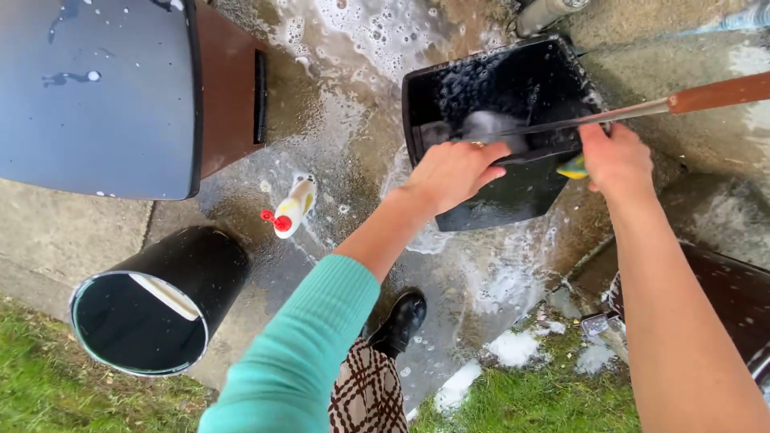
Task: The person cleans several bins and containers by hand using a sponge and rinsing them with water from a hose on a concrete outdoor area.
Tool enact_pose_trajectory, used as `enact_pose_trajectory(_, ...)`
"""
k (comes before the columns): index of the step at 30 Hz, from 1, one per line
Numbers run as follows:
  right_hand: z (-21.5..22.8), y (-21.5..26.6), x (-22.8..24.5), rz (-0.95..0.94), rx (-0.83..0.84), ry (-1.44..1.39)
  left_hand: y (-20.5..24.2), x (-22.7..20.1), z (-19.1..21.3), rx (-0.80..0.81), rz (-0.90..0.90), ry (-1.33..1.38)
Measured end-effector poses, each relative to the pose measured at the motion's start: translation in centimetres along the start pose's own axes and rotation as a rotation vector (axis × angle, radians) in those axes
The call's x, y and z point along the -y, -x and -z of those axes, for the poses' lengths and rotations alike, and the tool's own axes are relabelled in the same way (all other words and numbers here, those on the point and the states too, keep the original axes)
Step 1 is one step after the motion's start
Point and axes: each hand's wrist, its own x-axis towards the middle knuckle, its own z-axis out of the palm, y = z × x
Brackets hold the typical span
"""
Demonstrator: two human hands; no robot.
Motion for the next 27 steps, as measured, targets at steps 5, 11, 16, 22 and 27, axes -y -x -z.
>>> enact_pose_trajectory(5,-1.4,-1.6,-2.1,0.191,-0.196,0.113,6.5,3.6,0.5,-0.146,-0.004,-0.238)
enact_pose_trajectory(11,-1.7,5.9,-0.3,0.395,-0.188,0.265,8.5,2.5,-2.6,-0.295,-0.03,-0.217)
enact_pose_trajectory(16,-3.0,12.2,-1.3,0.486,-0.286,0.257,6.0,-2.0,-4.2,-0.551,-0.012,-0.132)
enact_pose_trajectory(22,0.2,11.5,0.4,0.222,-0.248,0.172,5.4,-4.3,-2.3,-0.392,0.039,0.094)
enact_pose_trajectory(27,4.8,16.1,1.8,0.188,0.105,-0.483,3.4,-0.2,-2.8,-0.336,0.34,-0.025)
